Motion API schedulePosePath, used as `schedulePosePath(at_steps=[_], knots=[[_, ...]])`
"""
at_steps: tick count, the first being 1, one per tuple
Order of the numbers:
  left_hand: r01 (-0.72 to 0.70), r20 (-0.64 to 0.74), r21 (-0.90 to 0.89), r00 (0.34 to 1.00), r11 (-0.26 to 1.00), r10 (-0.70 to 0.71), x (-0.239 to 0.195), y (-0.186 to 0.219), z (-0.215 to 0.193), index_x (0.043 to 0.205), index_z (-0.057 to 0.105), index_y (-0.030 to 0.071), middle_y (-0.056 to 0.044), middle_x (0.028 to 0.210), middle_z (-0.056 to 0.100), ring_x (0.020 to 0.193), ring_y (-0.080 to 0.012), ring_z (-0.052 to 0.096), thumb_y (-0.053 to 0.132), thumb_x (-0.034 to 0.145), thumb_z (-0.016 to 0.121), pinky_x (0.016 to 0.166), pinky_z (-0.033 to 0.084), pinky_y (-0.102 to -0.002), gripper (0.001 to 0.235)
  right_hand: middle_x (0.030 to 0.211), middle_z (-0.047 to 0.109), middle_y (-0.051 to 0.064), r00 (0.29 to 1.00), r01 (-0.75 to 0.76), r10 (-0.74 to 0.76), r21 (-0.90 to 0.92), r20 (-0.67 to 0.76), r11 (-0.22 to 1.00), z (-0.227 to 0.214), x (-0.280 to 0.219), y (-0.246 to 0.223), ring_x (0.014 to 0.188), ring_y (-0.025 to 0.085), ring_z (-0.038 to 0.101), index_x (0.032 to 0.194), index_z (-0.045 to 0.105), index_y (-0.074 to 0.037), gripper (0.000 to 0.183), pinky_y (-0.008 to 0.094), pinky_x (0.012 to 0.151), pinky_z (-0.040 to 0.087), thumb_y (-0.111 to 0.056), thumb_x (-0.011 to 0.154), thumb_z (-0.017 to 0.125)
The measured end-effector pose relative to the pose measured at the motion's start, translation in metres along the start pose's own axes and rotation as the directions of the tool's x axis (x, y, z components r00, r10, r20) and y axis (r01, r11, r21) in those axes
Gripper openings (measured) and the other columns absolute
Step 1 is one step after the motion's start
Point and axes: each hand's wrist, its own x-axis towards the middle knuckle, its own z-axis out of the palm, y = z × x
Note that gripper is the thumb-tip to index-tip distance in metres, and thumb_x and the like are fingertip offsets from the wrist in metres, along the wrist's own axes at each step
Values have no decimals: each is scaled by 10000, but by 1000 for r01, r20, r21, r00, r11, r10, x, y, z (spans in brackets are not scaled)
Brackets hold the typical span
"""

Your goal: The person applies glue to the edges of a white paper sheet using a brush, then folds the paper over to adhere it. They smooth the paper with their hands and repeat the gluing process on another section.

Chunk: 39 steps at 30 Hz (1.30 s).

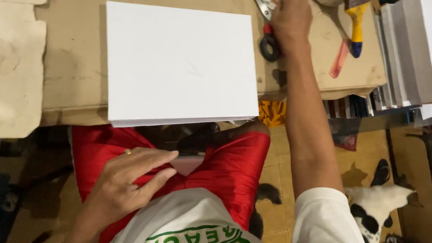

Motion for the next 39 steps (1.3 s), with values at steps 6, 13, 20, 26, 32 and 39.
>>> schedulePosePath(at_steps=[6, 13, 20, 26, 32, 39], knots=[[45, -57, -107, 997, 993, -51, 21, 16, 7, 1131, 751, 38, -93, 1100, 798, 979, -192, 788, 135, 887, 769, 878, 633, -297, 263, 841, 743, 63, 900, -383, 407, 727, 155, 570, -86, -46, -62, 551, 78, 583, 1366, 550, -51, 395, 214, 434, 449, 28, 986, 623], [91, -106, -410, 983, 908, -147, 81, 14, 72, 1164, 763, 27, -152, 1012, 818, 915, -270, 798, 84, 883, 775, 720, 659, -365, 287, 717, 656, 79, 739, -396, 658, 882, 140, 257, -65, -89, -32, 513, 182, 665, 1273, 618, -7, 413, 290, 421, 541, 28, 861, 627], [291, -32, -414, 943, 863, -333, 112, 25, 97, 1309, 662, -4, -245, 1179, 739, 935, -362, 771, 177, 938, 719, 744, 655, -442, 417, 861, 690, -5, 792, -390, 402, 887, 460, -245, -145, -171, -116, 731, 159, 733, 1258, 567, -105, 345, 222, 544, 553, -57, 949, 711], [350, 5, -513, 914, 784, -405, 102, 9, 119, 1110, 775, 50, -114, 958, 775, 732, -182, 761, 295, 924, 778, 621, 641, -301, 307, 878, 713, 82, 809, -400, 260, 817, 528, -415, -139, -245, -132, 733, 202, 752, 1297, 580, -78, 385, 256, 569, 569, 17, 935, 672], [299, 1, -417, 944, 858, -329, 85, 15, 113, 966, 807, 78, -72, 783, 731, 660, -134, 718, 159, 923, 758, 553, 618, -267, 104, 985, 740, 166, 810, -426, 240, 818, 535, -385, -150, -279, -148, 821, 263, 770, 1321, 555, -32, 414, 310, 609, 614, -22, 926, 679], [317, 50, -269, 947, 909, -316, 56, 24, 110, 906, 806, 95, -122, 761, 702, 716, -182, 699, 174, 876, 777, 578, 609, -298, 90, 894, 768, 109, 846, -437, 343, 899, 407, 11, -160, -306, -175, 761, 135, 740, 1278, 597, 4, 507, 210, 634, 594, 75, 815, 792]])
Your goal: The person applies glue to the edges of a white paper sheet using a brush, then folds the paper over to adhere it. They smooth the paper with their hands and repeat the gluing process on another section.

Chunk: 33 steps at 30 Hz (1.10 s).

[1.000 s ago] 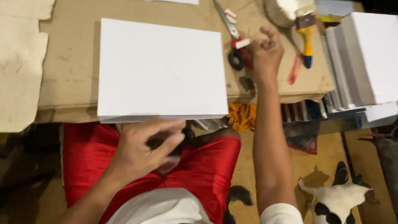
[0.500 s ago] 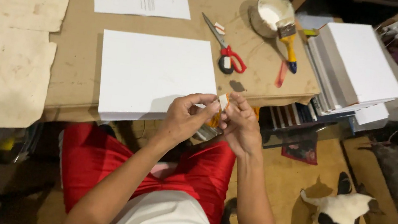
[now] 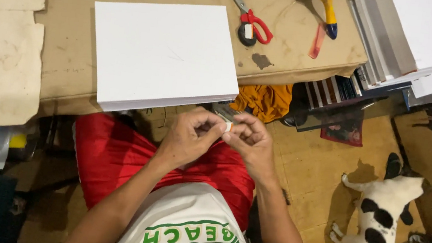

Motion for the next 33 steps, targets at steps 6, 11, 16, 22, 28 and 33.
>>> schedulePosePath(at_steps=[6, 11, 16, 22, 28, 33], knots=[[-147, -19, 106, 989, 984, 149, -6, -12, 8, 871, 775, 81, -126, 743, 678, 696, -248, 698, 102, 935, 712, 560, 597, -359, 92, 1091, 796, 96, 989, 105, -122, -185, -84, 977, 6, -7, 18, 879, 74, 713, 1330, 638, -53, 574, 176, 743, 583, -10, 801, 857], [-201, -46, 149, 977, 968, 210, -3, -16, 10, 890, 761, 77, -139, 743, 659, 707, -282, 692, 113, 941, 719, 583, 576, -370, 75, 935, 782, 140, 976, 185, -192, -73, -101, 980, 1, -1, 29, 772, 112, 713, 1289, 630, 21, 444, 194, 655, 597, 52, 871, 775], [-177, -66, 139, 980, 974, 188, -3, -11, 13, 956, 780, 81, -151, 802, 711, 762, -306, 735, 130, 942, 730, 641, 611, -383, 71, 930, 774, 133, 948, 279, -294, -127, -122, 952, -6, 11, 32, 781, 116, 707, 1289, 607, 20, 422, 209, 679, 593, 61, 895, 754], [-190, -44, 172, 979, 967, 201, -11, -34, 10, 1074, 775, 54, -166, 878, 741, 816, -348, 759, 163, 902, 794, 699, 631, -434, 204, 966, 786, 124, 825, 491, -557, -363, -99, 792, -29, 54, 57, 851, 120, 717, 1332, 566, -18, 414, 239, 711, 560, 31, 955, 728], [-78, -1, 182, 997, 980, 80, -29, -46, 0, 1089, 785, 68, -166, 884, 759, 828, -355, 768, 161, 870, 807, 739, 634, -427, 239, 957, 783, 133, 795, 548, -603, -351, -64, 759, -21, 66, 56, 852, 138, 715, 1327, 551, 3, 429, 264, 767, 570, 42, 943, 739], [-61, 31, 189, 998, 980, 56, -32, -61, -4, 1098, 781, 52, -200, 887, 756, 850, -405, 759, 172, 881, 795, 780, 631, -458, 248, 955, 780, 134, 801, 524, -587, -334, -119, 783, -16, 71, 59, 817, 140, 708, 1313, 551, -8, 401, 289, 791, 586, 16, 958, 737]])
